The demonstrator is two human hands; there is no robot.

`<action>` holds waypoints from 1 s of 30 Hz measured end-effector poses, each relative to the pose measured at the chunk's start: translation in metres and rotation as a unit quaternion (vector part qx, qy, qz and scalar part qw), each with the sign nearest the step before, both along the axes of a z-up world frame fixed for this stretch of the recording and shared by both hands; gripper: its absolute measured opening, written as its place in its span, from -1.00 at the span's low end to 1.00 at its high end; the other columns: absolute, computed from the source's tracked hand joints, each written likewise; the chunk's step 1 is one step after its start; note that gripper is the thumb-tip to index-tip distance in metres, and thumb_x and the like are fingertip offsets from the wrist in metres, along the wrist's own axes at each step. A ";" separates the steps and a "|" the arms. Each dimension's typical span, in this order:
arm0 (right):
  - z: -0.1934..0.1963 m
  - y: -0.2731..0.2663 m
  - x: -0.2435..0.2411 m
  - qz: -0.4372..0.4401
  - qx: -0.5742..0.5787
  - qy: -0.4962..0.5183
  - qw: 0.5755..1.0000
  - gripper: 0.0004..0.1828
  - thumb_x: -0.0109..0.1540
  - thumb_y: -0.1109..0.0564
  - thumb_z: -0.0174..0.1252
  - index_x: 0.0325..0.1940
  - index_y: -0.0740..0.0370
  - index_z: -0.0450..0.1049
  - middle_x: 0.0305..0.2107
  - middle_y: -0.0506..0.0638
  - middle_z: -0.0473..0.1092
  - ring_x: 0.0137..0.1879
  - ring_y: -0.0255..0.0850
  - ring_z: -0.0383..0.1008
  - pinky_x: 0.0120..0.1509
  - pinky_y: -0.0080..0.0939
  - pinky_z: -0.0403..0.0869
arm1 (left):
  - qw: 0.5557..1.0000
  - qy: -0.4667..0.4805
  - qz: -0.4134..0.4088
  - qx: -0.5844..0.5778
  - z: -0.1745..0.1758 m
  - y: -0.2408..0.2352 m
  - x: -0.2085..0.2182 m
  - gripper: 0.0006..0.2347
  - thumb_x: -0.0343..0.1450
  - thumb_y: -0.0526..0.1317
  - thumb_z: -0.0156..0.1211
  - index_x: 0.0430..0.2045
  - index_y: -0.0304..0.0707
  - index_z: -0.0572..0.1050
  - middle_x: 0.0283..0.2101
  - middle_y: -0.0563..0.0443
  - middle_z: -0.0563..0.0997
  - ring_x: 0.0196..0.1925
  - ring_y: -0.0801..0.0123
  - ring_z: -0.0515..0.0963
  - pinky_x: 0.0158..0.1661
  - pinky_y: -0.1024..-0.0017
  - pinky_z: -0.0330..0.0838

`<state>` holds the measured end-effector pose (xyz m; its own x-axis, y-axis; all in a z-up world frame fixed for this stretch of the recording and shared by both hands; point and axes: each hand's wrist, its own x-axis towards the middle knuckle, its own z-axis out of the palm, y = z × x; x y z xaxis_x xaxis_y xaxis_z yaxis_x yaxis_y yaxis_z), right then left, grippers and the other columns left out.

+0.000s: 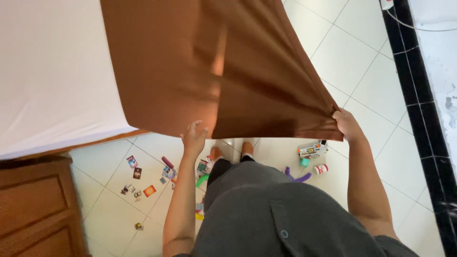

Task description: The person pulls a brown blanket off a bed and gathers it with the white sheet on the mattress. They then take a small whisk broom and sweep the bare mattress surface, moving around the bed to brush different areas.

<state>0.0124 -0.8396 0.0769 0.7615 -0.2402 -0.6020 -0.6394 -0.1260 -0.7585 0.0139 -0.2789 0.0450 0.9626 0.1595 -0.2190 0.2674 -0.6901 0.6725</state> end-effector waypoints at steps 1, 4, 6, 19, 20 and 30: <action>-0.037 -0.013 -0.002 -0.002 0.004 -0.005 1.000 -0.50 0.27 0.15 -0.11 0.28 0.28 0.40 -0.10 0.06 0.47 -0.07 -0.22 0.43 0.01 -0.20 0.44 | 1.000 -0.005 -0.002 0.004 0.000 0.002 0.002 -0.63 0.41 0.04 0.22 0.07 -0.02 0.50 0.25 -0.01 0.51 0.37 0.06 0.41 0.38 -0.36 -0.16; -0.150 -0.041 -0.020 0.024 -0.147 0.077 0.986 -0.55 0.33 0.03 0.00 0.23 0.31 0.49 -0.13 0.24 0.49 -0.06 0.01 0.45 -0.01 -0.01 0.45 | 1.000 0.014 -0.012 0.006 -0.001 0.008 0.001 -0.63 0.37 0.02 0.24 0.03 -0.04 0.50 0.21 -0.05 0.50 0.33 0.03 0.40 0.32 -0.38 -0.20; -0.218 -0.053 -0.034 0.070 -0.379 0.133 0.913 -0.39 0.13 0.04 0.18 0.28 0.12 0.39 -0.01 0.27 0.47 0.08 0.17 0.51 0.16 0.07 0.44 | 0.999 0.038 -0.010 0.000 -0.004 0.008 -0.007 -0.64 0.39 0.03 0.22 0.03 -0.04 0.50 0.20 -0.05 0.51 0.32 0.05 0.41 0.34 -0.33 -0.17; -0.054 0.273 0.057 0.272 -0.023 -0.069 0.960 -0.57 0.29 0.06 0.17 0.24 0.17 0.40 -0.09 0.05 0.52 0.00 -0.21 0.51 0.06 -0.18 0.47 | 0.996 0.010 0.074 -0.042 -0.027 0.127 0.046 -0.67 0.37 -0.06 0.26 -0.03 -0.11 0.54 0.18 -0.02 0.52 0.22 0.10 0.47 0.30 -0.16 -0.07; -0.038 0.292 0.065 0.280 0.004 -0.082 0.956 -0.58 0.29 0.07 0.16 0.22 0.19 0.39 -0.11 0.01 0.51 -0.01 -0.24 0.50 0.05 -0.21 0.46 | 0.992 -0.020 0.100 -0.078 -0.047 0.152 0.055 -0.68 0.37 -0.07 0.27 -0.03 -0.13 0.53 0.14 -0.02 0.56 0.21 0.14 0.52 0.26 0.01 0.15; 0.035 0.501 0.148 0.218 0.116 -0.070 0.967 -0.71 0.34 0.12 0.08 0.14 0.22 0.37 -0.22 -0.13 0.44 -0.11 -0.37 0.44 -0.03 -0.33 0.45 | 0.927 0.131 0.351 -0.024 -0.151 0.387 0.107 -0.67 0.34 -0.10 0.27 -0.03 -0.14 0.53 0.10 -0.01 0.58 0.16 0.12 0.53 0.11 0.10 0.31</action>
